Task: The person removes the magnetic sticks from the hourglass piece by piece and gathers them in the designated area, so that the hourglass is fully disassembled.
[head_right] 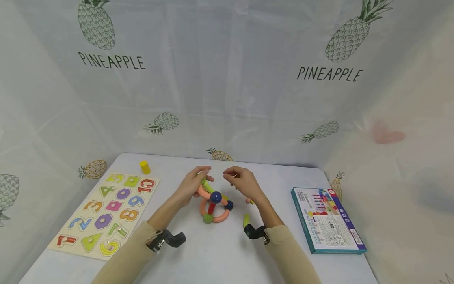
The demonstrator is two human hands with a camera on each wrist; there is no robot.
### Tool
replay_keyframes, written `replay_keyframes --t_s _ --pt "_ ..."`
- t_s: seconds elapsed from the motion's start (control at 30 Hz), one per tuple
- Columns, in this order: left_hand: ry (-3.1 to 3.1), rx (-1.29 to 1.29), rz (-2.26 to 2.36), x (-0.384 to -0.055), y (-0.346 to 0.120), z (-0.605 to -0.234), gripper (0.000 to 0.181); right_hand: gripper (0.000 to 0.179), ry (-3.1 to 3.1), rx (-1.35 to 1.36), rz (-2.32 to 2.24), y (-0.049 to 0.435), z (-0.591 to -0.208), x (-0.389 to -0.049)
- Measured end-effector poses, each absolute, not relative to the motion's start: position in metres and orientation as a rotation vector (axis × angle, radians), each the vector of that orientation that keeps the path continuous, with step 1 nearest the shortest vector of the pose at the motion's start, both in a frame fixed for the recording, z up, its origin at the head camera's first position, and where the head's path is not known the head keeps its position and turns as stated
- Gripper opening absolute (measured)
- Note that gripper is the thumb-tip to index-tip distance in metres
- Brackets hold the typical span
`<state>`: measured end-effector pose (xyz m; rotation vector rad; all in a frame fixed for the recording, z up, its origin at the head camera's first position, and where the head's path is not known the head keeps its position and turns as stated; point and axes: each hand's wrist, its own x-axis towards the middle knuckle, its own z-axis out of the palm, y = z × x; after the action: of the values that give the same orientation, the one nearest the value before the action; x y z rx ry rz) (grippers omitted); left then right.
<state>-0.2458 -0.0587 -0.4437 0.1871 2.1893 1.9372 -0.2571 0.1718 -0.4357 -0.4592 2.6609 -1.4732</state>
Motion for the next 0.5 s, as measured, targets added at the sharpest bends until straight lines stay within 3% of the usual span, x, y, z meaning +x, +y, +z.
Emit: replay_keyframes --t_s 0.17,0.5 --pt "2.193 0.166 1.942 -0.247 -0.060 -0.444 0.058 0.026 2.539 -0.681 -1.485 0.146 -0.424 -0.258" --pt "2.142 0.182 1.919 -0.252 -0.064 -0.443 0.062 0.035 2.473 -0.848 -1.402 0.122 -0.427 -0.262"
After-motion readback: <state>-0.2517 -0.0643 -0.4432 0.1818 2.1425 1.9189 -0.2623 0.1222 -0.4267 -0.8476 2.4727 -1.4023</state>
